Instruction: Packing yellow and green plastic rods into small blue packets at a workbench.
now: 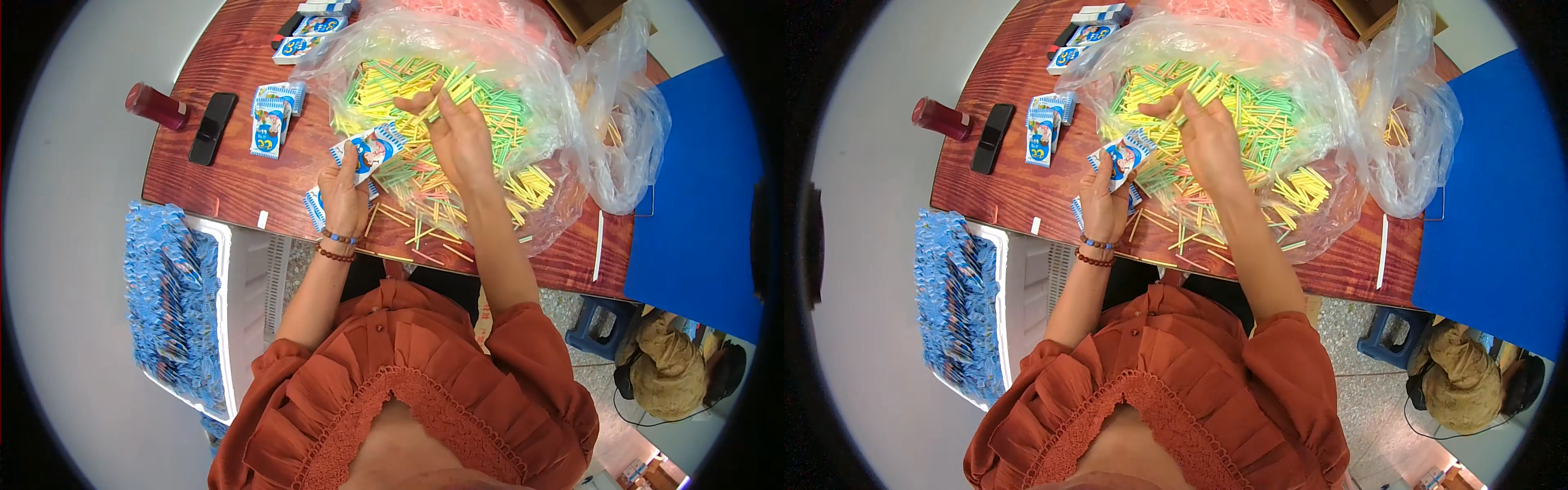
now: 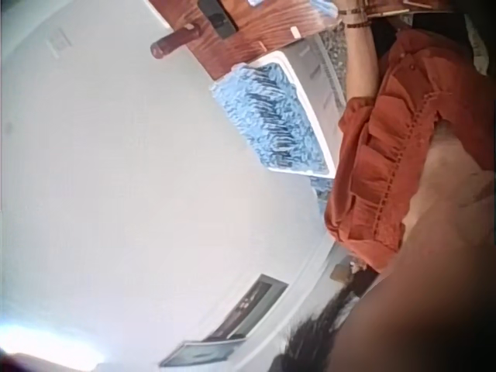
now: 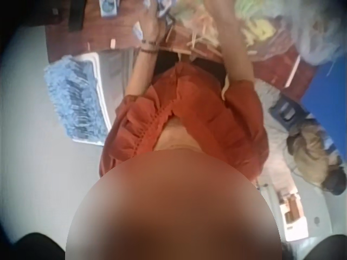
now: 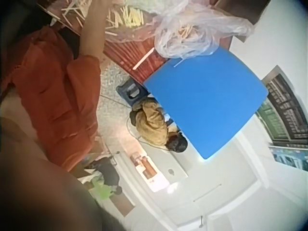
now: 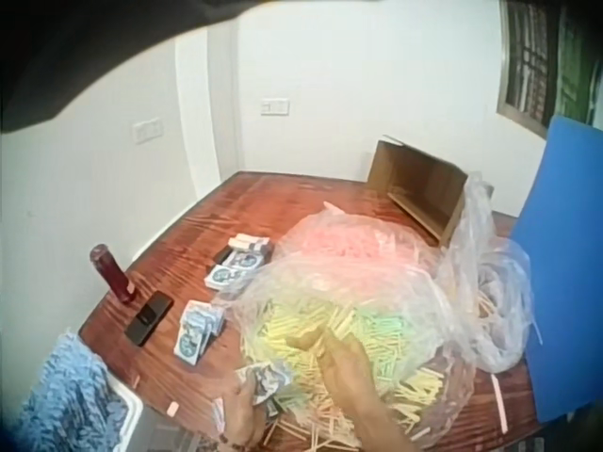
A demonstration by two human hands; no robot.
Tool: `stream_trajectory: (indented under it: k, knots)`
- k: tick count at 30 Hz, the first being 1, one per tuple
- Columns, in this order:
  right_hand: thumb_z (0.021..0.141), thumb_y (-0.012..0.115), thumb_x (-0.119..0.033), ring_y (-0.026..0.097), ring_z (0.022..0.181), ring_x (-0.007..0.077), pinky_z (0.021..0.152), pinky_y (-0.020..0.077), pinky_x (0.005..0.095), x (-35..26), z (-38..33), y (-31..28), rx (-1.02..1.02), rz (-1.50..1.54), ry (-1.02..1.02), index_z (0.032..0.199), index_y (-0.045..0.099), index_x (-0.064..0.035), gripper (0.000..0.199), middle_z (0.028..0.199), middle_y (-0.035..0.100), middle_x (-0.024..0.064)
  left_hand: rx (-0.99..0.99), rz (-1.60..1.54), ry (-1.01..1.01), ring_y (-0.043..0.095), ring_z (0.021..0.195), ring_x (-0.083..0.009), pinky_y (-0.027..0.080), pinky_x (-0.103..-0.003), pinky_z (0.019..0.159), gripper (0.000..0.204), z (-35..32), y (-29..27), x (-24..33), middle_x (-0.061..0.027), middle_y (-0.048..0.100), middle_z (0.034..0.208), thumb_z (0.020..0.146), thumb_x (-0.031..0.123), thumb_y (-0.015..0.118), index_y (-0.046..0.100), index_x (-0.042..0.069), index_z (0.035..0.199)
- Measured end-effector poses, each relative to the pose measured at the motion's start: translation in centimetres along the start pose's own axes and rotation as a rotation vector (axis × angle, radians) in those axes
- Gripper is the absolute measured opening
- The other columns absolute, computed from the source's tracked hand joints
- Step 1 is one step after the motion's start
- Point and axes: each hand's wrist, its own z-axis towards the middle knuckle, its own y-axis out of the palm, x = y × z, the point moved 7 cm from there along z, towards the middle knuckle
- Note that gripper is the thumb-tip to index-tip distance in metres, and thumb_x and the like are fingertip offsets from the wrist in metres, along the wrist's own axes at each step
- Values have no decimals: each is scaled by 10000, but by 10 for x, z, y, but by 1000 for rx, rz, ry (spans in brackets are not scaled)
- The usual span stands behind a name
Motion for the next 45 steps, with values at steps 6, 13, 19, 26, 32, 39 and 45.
stream_trajectory:
  k: [6, 13, 19, 26, 32, 39, 45]
  knots:
    - [1048, 389, -215, 610, 1068, 225, 998, 410, 383, -15, -21, 30, 4, -281, -208, 1097, 501, 28, 273, 1061, 677, 211, -12, 2, 24, 647, 822, -105, 530, -261, 743, 215, -3, 13, 2, -62, 697, 953, 990, 185, 560, 660, -6, 977]
    - [1048, 382, -242, 457, 1299, 288, 1109, 300, 404, 0, -28, 45, 31, -404, -261, 1127, 550, 1, 306, 1165, 645, 182, -50, -43, 30, 660, 874, -125, 545, -283, 789, 218, -7, 21, -1, -73, 693, 1011, 1005, 170, 522, 638, -11, 1044]
    - [1044, 381, -246, 337, 1386, 266, 1145, 224, 388, 10, -34, 52, 55, -468, -267, 1282, 524, -1, 371, 1375, 507, 180, -66, -125, -1, 633, 996, -147, 500, -337, 905, 293, -8, 23, -8, -76, 669, 1105, 1018, 244, 495, 614, 3, 1135]
    - [1025, 426, -286, 345, 1380, 226, 1138, 248, 358, 16, -29, 36, 47, -409, -192, 1402, 437, 15, 482, 1427, 459, 160, -118, -268, -48, 620, 1058, -179, 492, -356, 956, 316, -5, 30, -15, -102, 639, 1173, 1011, 248, 507, 581, -16, 1167]
    - [1023, 430, -290, 359, 1371, 210, 1133, 257, 325, 3, -20, 41, -77, -431, -104, 1440, 350, 41, 538, 1486, 380, 158, -119, -287, -96, 604, 1071, -189, 475, -388, 959, 324, 5, 30, -20, -73, 631, 1187, 1012, 273, 500, 558, 33, 1223]
    - [989, 505, -255, 498, 1241, 319, 1035, 396, 410, -7, -16, 25, -128, -677, -116, 1487, 265, -24, 599, 1403, 451, 216, -166, -493, -212, 594, 1090, -223, 472, -416, 975, 392, 14, 37, -37, -80, 607, 1209, 1001, 327, 510, 513, 44, 1273]
    - [939, 613, -144, 592, 1030, 154, 920, 454, 301, -12, -22, 41, -150, -1024, -102, 1316, 516, -1, 414, 1126, 645, 103, -298, -498, -137, 586, 1130, -231, 476, -422, 980, 411, 16, 46, -13, -100, 584, 1266, 1009, 350, 482, 500, 44, 1283]
